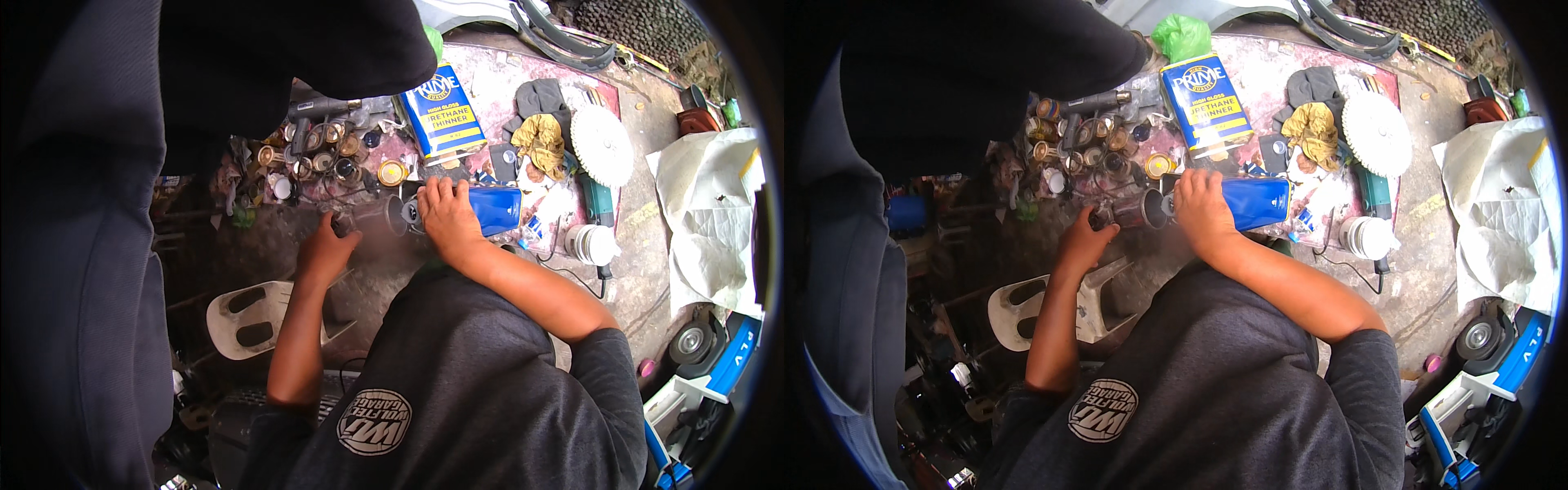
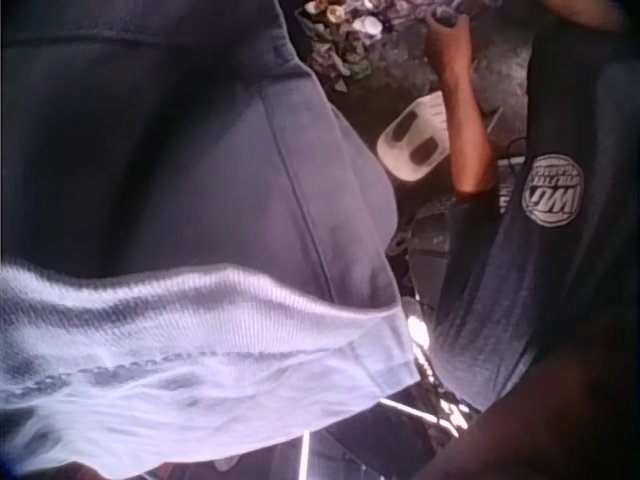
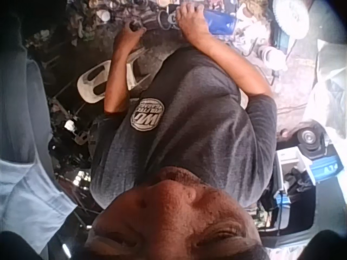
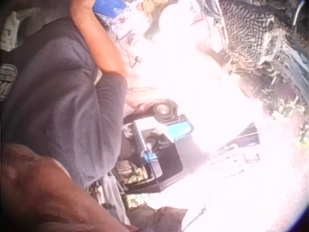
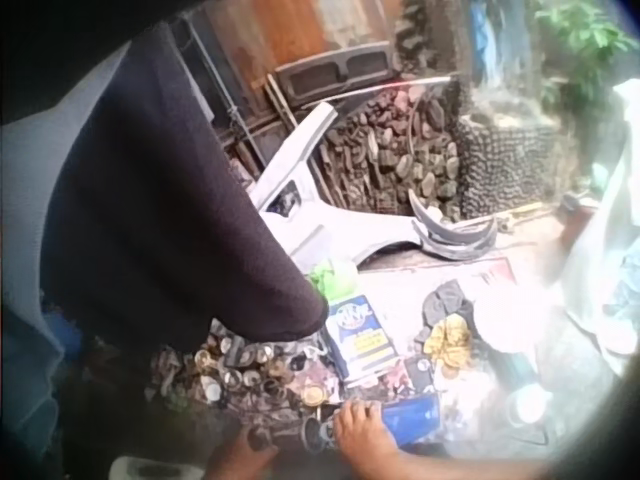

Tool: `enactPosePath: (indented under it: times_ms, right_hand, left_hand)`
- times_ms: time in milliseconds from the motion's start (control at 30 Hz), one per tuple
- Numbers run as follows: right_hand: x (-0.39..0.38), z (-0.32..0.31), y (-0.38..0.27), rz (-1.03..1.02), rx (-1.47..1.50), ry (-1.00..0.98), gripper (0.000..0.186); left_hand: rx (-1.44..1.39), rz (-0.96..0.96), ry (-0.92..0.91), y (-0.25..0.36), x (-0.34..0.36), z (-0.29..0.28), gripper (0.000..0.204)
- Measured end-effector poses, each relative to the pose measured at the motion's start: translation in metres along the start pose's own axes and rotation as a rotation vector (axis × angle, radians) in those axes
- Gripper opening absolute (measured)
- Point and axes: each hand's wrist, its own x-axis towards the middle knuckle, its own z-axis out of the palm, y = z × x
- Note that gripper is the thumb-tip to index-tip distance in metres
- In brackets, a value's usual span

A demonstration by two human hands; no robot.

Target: The person pours liquid from a green plastic bottle into a metal spray gun cup. They then pick up the spray gun and shake it to mix the contents. The person places the spray gun back on the table and repeats the process of pouring liquid into the cup.

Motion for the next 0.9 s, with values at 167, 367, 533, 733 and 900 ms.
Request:
enactPosePath:
  times_ms: [167,367,533,733,900]
  right_hand:
    - [-0.010,-0.005,0.024,0.031,0.125,-0.142,0.078]
    - [-0.034,-0.022,0.076,0.024,0.340,-0.168,0.108]
    - [-0.063,-0.001,0.118,-0.034,0.438,-0.073,0.110]
    - [-0.084,0.023,0.155,-0.115,0.466,0.023,0.112]
    - [-0.094,0.030,0.157,-0.097,0.463,-0.041,0.118]
  left_hand:
    - [-0.098,-0.001,-0.001,0.002,0.001,0.009,0.090]
    - [-0.425,-0.062,-0.115,0.010,-0.005,0.027,0.087]
    - [-0.899,-0.085,-0.289,-0.010,-0.010,0.073,0.069]
    - [-1.409,0.059,-0.307,-0.023,0.020,0.129,0.059]
    - [-1.424,0.008,-0.061,-0.009,-0.018,0.166,0.058]
